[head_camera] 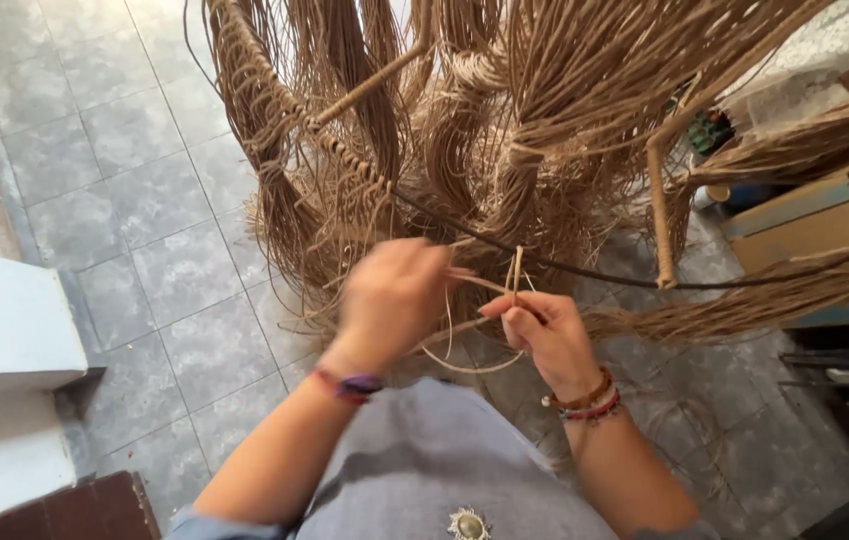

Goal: Weaving thin flexible strips into a large hanging fiber structure to shape and reinforce it.

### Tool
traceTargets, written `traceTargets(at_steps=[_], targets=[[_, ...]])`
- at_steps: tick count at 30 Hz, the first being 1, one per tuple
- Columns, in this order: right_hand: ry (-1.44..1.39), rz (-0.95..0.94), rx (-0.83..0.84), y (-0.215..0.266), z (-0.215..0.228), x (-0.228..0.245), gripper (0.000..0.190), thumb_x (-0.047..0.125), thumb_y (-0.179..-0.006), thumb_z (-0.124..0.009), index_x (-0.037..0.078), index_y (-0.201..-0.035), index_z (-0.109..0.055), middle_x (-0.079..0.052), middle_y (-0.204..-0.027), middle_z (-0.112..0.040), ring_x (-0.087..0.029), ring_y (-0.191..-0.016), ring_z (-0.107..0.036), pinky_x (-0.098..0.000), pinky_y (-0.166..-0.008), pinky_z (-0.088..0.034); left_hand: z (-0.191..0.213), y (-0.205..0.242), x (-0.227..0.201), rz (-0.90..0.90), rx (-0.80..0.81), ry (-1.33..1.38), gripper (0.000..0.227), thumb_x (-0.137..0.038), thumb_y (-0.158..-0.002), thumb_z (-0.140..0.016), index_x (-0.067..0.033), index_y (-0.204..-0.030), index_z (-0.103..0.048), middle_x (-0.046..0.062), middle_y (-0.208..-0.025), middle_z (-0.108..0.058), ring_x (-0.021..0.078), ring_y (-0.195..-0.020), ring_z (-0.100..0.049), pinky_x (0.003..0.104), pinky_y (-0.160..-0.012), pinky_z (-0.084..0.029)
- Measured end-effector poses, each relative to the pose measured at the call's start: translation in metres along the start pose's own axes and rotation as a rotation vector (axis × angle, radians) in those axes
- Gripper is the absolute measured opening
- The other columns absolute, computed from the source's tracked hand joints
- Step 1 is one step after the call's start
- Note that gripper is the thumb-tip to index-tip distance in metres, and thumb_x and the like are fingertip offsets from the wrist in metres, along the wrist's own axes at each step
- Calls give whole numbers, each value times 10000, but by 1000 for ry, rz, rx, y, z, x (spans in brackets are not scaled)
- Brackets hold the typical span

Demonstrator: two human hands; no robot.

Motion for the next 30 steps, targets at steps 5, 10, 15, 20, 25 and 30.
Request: traceTargets(at_steps=[5,10,15,20,25,30], targets=[[13,3,-3,1,0,2,303,185,-965,-653,-104,-964,-746,-13,-452,-412,-40,-457,-318,-176,-435,-257,26,65,87,394,216,-289,285,-244,-831,-787,-160,-1072,-661,89,-1094,-626,298,-872,-658,373,-730,-539],[44,-8,26,1,4,-7,300,180,-974,-640,-98,-948,-748,-21,-452,-419,-42,-463,-313,-176,-437,-257,64,-30,-12,315,166,66,373,-142,-848,-797,-114,-1201,-682,132,-1153,-619,318,-975,-631,360,-863,-498],[51,40,41,-3,8,-4,268,149,-966,-645,-98,-921,-738,-22,-444,-414,-62,-448,-315,-188,-436,-263,0,2,-15,-126,47,293,207,-145,-955,-686,-87,-1154,-680,140,-1037,-680,331,-950,-679,388,-793,-556],[35,29,20,-3,5,-1,233,97,-948,-641,-111,-935,-747,-17,-443,-402,-60,-448,-305,-187,-434,-261,37,20,50,232,141,-123,286,-170,-943,-613,-188,-1229,-626,62,-1120,-609,244,-958,-572,324,-759,-490],[14,23,19,-5,-2,-10,207,69,-946,-637,-109,-959,-742,0,-472,-412,-39,-466,-334,-165,-448,-281,31,-18,-15,-28,157,269,554,-182,-917,-629,-110,-1455,-513,156,-1364,-585,318,-1074,-622,402,-881,-485],[-22,32,0,-6,-9,-8,226,70,-928,-651,-132,-964,-745,-16,-450,-410,-45,-444,-305,-169,-428,-261,15,19,35,42,234,59,162,-362,-968,-623,-201,-974,-628,-3,-791,-547,238,-802,-554,357,-718,-459]])
Point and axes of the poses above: each hand's wrist, its own y-axis away from the middle knuckle, its own z-axis out of the back of the hand, x = y × z, the point moved 4 cm from there along -y, towards the middle knuckle
